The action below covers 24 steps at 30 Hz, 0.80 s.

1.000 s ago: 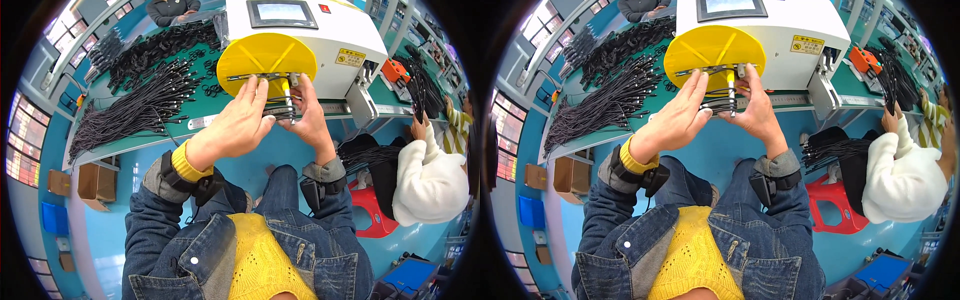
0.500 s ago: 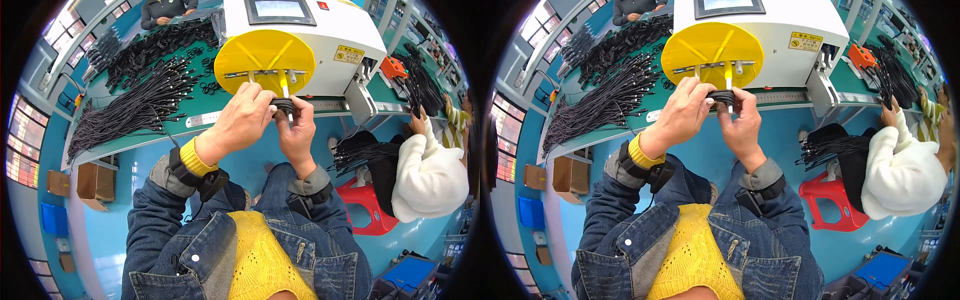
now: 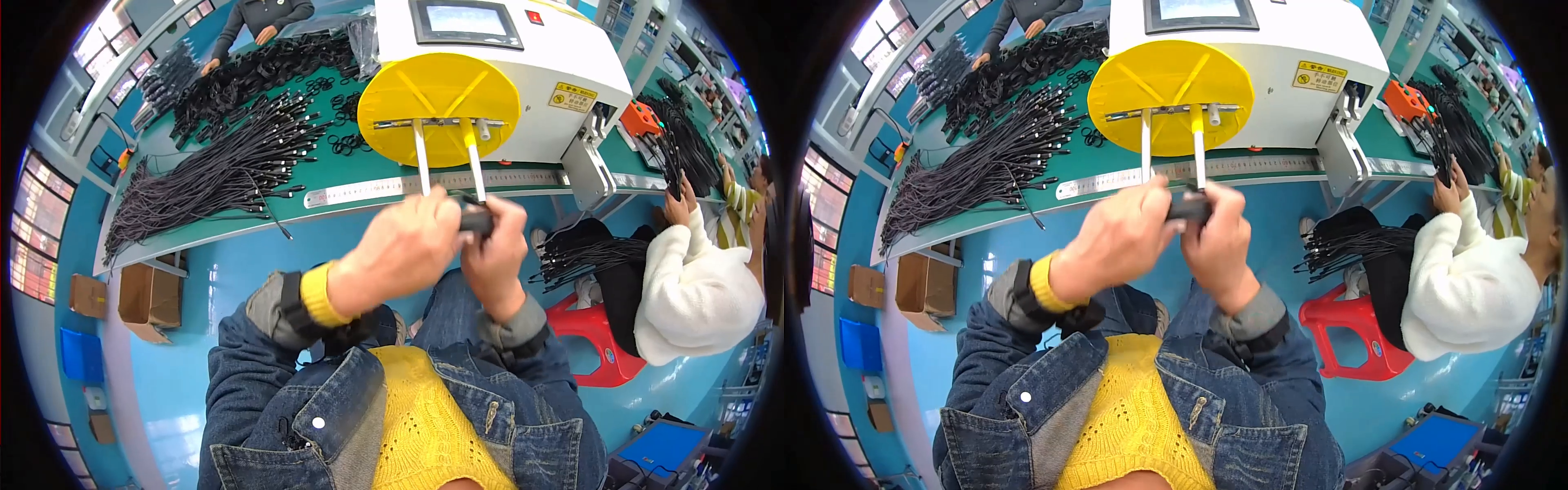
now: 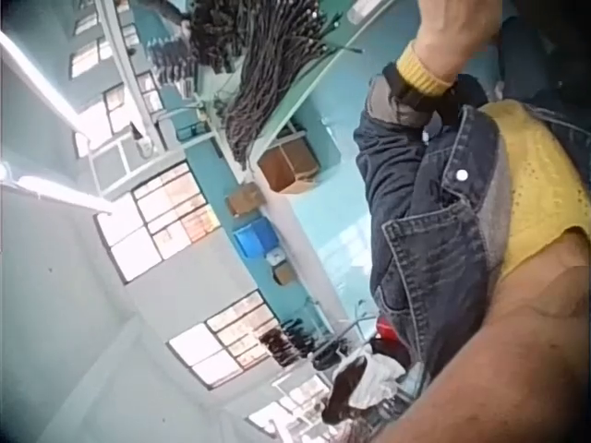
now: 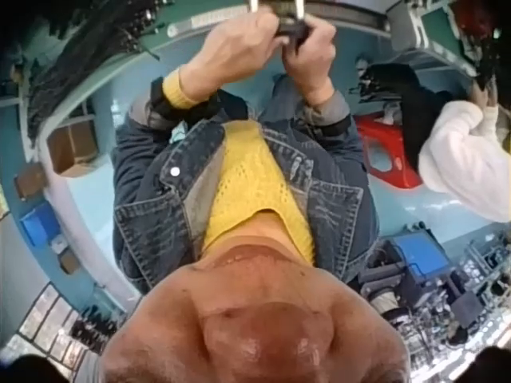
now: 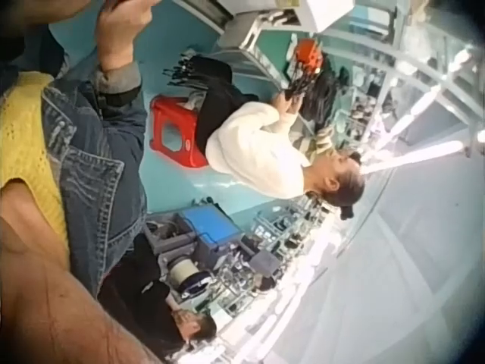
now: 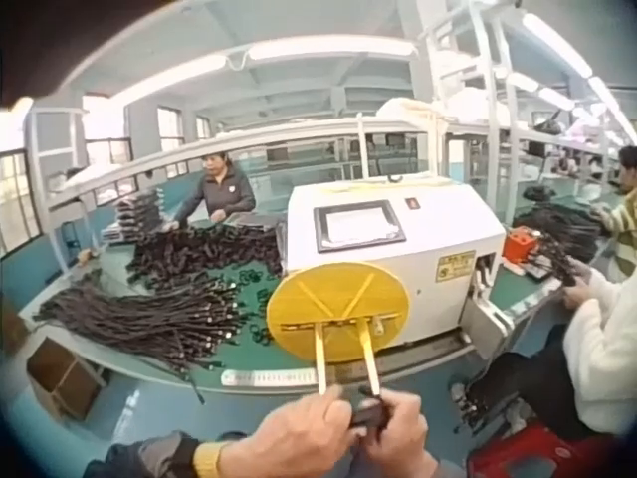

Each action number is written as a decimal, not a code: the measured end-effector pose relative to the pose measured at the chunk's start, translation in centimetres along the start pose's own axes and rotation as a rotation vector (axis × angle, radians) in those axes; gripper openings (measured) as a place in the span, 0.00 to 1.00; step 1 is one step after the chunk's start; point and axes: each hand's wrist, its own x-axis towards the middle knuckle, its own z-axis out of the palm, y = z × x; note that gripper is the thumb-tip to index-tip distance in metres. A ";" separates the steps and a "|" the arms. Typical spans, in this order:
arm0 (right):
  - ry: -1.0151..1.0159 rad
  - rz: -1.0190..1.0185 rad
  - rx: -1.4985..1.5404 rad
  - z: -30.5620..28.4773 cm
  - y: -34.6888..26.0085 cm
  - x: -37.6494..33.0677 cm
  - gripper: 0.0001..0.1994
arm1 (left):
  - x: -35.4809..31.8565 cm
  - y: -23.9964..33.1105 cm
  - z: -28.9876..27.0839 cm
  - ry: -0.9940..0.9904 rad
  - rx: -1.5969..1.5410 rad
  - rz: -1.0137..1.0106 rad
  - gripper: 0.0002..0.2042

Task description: The person picks up a cable, winds it around the spindles of a machine, and removes the coiled cable. They then wrap a rubber band around the coiled cable and place it on their lap, repeating the process for several cables.

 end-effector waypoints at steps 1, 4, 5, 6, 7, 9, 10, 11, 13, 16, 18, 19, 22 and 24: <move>-0.012 0.007 0.004 -0.1 0.0 -0.4 0.16 | -0.8 0.4 0.1 0.046 -0.043 0.047 0.13; -0.324 0.050 -0.066 -0.5 -1.2 -3.7 0.14 | -4.9 0.1 1.8 -0.060 -0.133 -0.173 0.11; -0.343 0.068 -0.059 0.1 -0.7 -4.5 0.14 | -6.2 -0.3 2.5 -0.102 -0.170 -0.265 0.09; -0.465 0.105 -0.041 1.0 0.4 -5.1 0.13 | -7.3 -1.1 2.8 -0.115 -0.176 -0.287 0.09; -0.587 0.140 -0.022 2.2 1.4 -5.7 0.12 | -8.1 -2.6 3.0 -0.150 -0.301 -0.240 0.10; -0.727 0.186 0.014 4.3 1.8 -6.8 0.11 | -9.8 -5.6 3.6 -0.206 -0.552 -0.149 0.10; -0.751 0.182 0.090 5.1 1.5 -7.2 0.10 | -10.6 -6.5 4.3 -0.212 -0.557 -0.169 0.10; -0.772 0.174 0.162 5.9 1.3 -7.1 0.10 | -10.9 -7.5 5.3 -0.192 -1.007 -0.463 0.12; -0.805 0.172 0.243 7.2 1.2 -7.6 0.09 | -11.7 -8.4 6.5 -0.092 -1.891 -1.070 0.16; -0.833 0.165 0.297 8.8 1.4 -9.3 0.08 | -12.4 -7.2 4.1 -0.379 -1.601 -1.072 0.19; -0.874 0.154 0.274 9.3 1.1 -9.8 0.09 | -13.0 -7.0 3.0 -0.515 -1.455 -1.063 0.20; -0.907 0.139 0.248 9.5 1.0 -10.0 0.10 | -13.3 -7.2 2.7 -0.584 -1.456 -1.108 0.20; -0.951 0.136 0.235 9.8 0.9 -10.3 0.11 | -13.5 -8.1 2.6 -0.728 -1.453 -1.192 0.20; -0.972 0.156 0.265 10.1 0.9 -10.9 0.11 | -14.8 -8.7 4.4 -0.747 -1.507 -1.238 0.18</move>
